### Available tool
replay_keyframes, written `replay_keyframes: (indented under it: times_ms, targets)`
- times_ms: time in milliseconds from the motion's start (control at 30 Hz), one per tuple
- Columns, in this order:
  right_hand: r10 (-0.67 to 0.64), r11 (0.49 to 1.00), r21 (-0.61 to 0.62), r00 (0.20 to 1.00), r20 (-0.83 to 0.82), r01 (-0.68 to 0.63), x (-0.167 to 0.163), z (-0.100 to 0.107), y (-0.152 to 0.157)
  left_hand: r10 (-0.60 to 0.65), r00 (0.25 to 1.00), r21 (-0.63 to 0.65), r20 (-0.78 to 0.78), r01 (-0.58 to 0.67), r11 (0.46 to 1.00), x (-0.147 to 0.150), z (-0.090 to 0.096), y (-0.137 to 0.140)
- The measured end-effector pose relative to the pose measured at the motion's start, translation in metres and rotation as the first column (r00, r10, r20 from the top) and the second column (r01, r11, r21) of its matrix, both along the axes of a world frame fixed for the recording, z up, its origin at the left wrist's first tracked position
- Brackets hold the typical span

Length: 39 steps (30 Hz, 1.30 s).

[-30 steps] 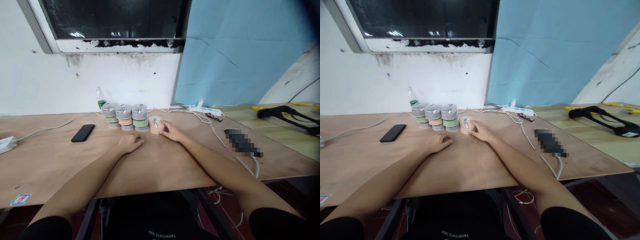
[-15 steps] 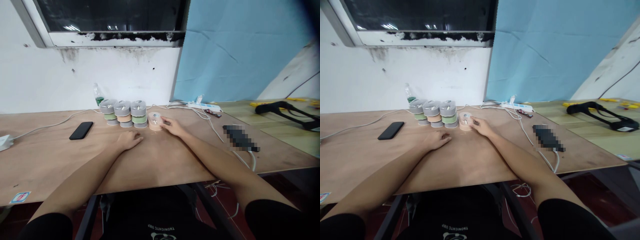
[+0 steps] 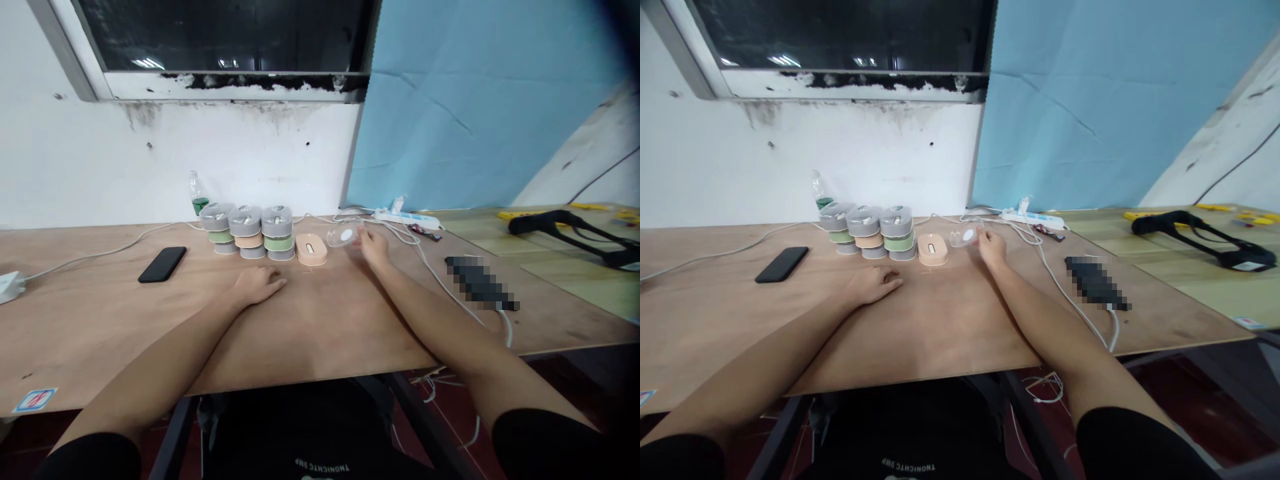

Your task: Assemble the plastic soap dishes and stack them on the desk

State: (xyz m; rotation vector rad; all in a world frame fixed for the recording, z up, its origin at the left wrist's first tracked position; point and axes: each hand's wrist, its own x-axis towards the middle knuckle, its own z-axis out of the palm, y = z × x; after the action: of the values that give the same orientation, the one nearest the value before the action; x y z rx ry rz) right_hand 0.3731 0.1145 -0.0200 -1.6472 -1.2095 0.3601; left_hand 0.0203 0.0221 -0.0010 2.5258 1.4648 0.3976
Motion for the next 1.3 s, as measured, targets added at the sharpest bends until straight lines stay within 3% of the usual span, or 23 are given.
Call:
replay_keyframes:
  times_ms: [100, 267, 333, 533, 733, 900, 967, 1067, 1133, 1200, 1300]
  targets:
    - [-0.022, 0.993, -0.114, 0.999, 0.038, 0.026, 0.009, 0.0, 0.002, 0.006, 1.0, 0.007, -0.004, -0.006, 1.0, -0.001, -0.002, 0.002]
    - [-0.011, 0.983, -0.161, 0.899, 0.438, 0.09, 0.004, 0.005, -0.005, -0.002, 1.0, 0.019, -0.009, 0.002, 1.0, -0.002, -0.005, 0.004]
    - [0.016, 0.987, -0.147, 0.865, 0.501, 0.067, -0.002, 0.006, -0.008, -0.007, 1.0, 0.025, -0.009, 0.007, 1.0, -0.002, -0.006, 0.004]
    - [0.031, 0.999, 0.003, 0.839, 0.543, -0.039, -0.011, 0.001, -0.008, 0.001, 1.0, 0.019, -0.01, -0.001, 1.0, -0.002, -0.005, 0.003]
    - [0.2, 0.98, -0.127, 0.827, 0.525, -0.156, -0.006, -0.008, -0.004, -0.004, 1.0, 0.026, -0.024, 0.005, 1.0, -0.002, -0.004, 0.003]
    - [0.201, 0.966, 0.035, 0.829, 0.521, -0.256, -0.015, -0.007, -0.007, -0.01, 1.0, 0.026, -0.025, 0.011, 1.0, -0.002, -0.004, 0.003]
    - [0.154, 0.97, 0.07, 0.813, 0.561, -0.232, -0.021, -0.003, -0.011, -0.013, 1.0, 0.026, -0.027, 0.014, 1.0, -0.002, -0.004, 0.003]
    - [0.109, 0.994, -0.04, 0.791, 0.602, -0.106, -0.028, 0.003, -0.017, -0.011, 1.0, 0.029, -0.028, 0.012, 1.0, -0.002, -0.004, 0.003]
    - [0.162, 0.983, -0.17, 0.767, 0.621, -0.07, -0.029, 0.004, -0.019, -0.011, 0.999, 0.031, -0.03, 0.012, 0.999, -0.002, -0.003, 0.002]
    - [0.236, 0.964, -0.245, 0.743, 0.626, -0.1, -0.029, 0.004, -0.021, -0.013, 0.999, 0.034, -0.03, 0.014, 0.999, -0.001, -0.004, 0.003]
    - [0.297, 0.953, -0.243, 0.725, 0.621, -0.182, -0.03, 0.004, -0.022, -0.013, 1.0, 0.036, -0.024, 0.013, 0.999, -0.002, -0.004, 0.004]
